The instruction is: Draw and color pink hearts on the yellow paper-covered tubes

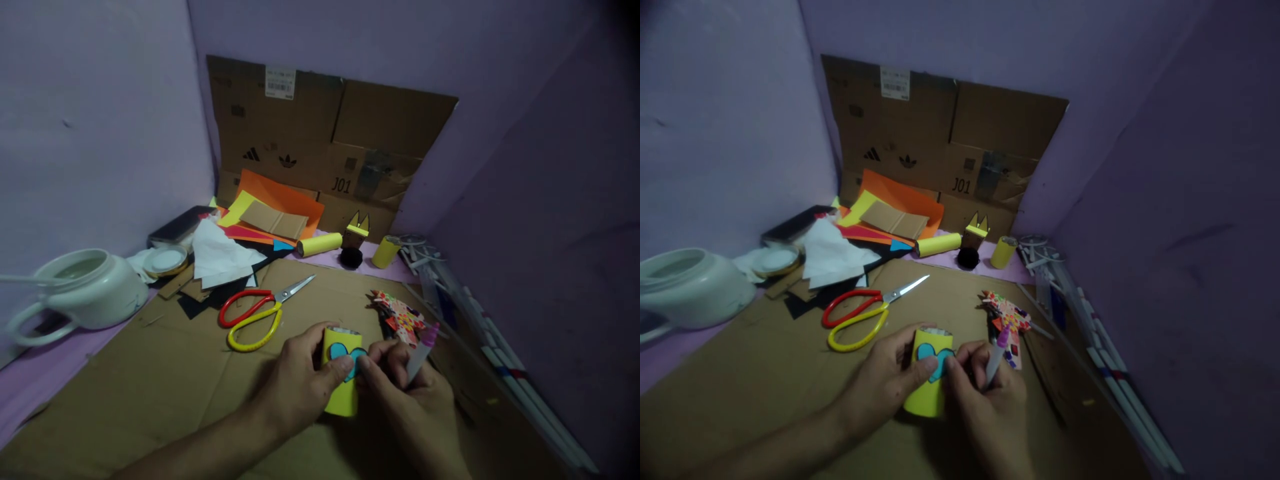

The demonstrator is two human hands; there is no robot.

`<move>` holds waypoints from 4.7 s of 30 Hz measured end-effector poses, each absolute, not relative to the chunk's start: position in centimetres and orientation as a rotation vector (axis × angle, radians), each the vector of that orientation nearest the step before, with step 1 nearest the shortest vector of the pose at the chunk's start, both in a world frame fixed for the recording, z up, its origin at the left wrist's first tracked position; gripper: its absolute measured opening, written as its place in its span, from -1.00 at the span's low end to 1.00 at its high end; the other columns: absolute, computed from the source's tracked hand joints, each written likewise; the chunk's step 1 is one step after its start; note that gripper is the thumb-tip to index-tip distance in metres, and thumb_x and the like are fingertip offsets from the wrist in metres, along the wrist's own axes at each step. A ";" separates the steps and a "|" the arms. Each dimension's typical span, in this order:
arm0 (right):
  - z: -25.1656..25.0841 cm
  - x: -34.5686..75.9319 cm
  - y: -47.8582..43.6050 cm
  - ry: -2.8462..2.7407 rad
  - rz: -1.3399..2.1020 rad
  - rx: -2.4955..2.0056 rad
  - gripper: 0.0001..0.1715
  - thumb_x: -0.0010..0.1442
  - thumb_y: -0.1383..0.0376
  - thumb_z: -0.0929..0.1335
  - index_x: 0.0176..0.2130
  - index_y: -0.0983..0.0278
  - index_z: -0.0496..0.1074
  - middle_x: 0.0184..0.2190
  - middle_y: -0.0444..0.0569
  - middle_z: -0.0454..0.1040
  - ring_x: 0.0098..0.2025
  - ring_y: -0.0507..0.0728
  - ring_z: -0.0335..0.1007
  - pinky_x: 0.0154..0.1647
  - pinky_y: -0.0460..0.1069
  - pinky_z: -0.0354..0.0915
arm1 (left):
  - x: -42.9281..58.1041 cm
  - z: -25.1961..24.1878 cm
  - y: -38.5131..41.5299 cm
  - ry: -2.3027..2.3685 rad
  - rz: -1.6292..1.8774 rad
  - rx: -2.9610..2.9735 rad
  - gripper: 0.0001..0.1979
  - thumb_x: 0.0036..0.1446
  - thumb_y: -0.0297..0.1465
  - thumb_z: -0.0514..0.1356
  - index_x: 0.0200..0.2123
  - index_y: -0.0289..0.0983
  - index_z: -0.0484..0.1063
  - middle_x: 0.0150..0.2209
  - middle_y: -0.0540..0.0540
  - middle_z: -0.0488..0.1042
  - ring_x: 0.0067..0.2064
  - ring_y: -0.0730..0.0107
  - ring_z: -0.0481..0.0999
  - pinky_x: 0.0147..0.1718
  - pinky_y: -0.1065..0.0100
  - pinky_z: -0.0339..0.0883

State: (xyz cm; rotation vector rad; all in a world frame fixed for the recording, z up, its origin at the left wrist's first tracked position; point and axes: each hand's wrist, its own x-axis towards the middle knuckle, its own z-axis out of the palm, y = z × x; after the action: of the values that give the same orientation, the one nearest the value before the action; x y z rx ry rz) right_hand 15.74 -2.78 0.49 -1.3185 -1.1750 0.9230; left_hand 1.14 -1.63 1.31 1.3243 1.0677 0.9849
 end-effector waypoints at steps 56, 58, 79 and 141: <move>-0.8 16.3 -1.8 -1.224 1.172 -1.375 -0.50 -0.14 0.14 0.45 -0.60 0.19 0.03 -0.71 -0.29 0.13 -0.68 -0.04 0.09 -0.70 -0.14 0.08 | 0.8 1.2 -2.0 1.146 0.938 1.441 -0.82 0.09 -0.34 0.10 -0.32 -0.31 0.43 -0.37 -0.07 0.45 -0.34 0.35 0.39 -0.39 0.43 0.22; -0.8 16.4 -1.8 -1.245 1.156 -1.371 -0.50 -0.13 0.14 0.45 -0.60 0.19 0.03 -0.70 -0.29 0.12 -0.66 -0.03 0.09 -0.68 -0.14 0.11 | 0.8 1.2 -2.0 1.136 0.950 1.441 -0.83 0.08 -0.36 0.10 -0.33 -0.31 0.43 -0.36 -0.07 0.45 -0.32 0.34 0.39 -0.36 0.43 0.23; 0.1 15.8 -2.0 -0.996 1.352 -1.213 -0.40 -0.27 0.25 0.52 -0.64 0.22 -0.01 -0.70 -0.30 0.16 -0.67 -0.07 0.09 -0.69 -0.16 0.12 | 0.8 1.8 -1.2 0.887 0.847 1.024 -0.77 -0.19 -0.40 0.28 -0.40 -0.38 0.41 -0.48 -0.05 0.38 -0.40 0.35 0.38 -0.39 0.35 0.30; 2.0 19.1 -1.0 -1.081 1.228 -1.250 0.02 -0.02 0.22 0.46 0.29 0.19 -0.05 -0.63 -0.20 0.46 -0.61 0.01 0.29 -0.61 -0.13 0.20 | 0.4 2.3 -0.6 1.183 0.876 1.121 -0.85 -0.18 -0.38 0.22 -0.50 -0.37 0.40 -0.55 -0.02 0.38 -0.49 0.43 0.34 -0.54 0.42 0.26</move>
State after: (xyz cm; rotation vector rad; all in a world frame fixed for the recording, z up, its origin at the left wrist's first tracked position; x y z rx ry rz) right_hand 19.09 -0.99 2.02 -1.2496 -1.0807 1.2279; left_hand 0.43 -0.65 2.26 1.1208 1.1828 0.8759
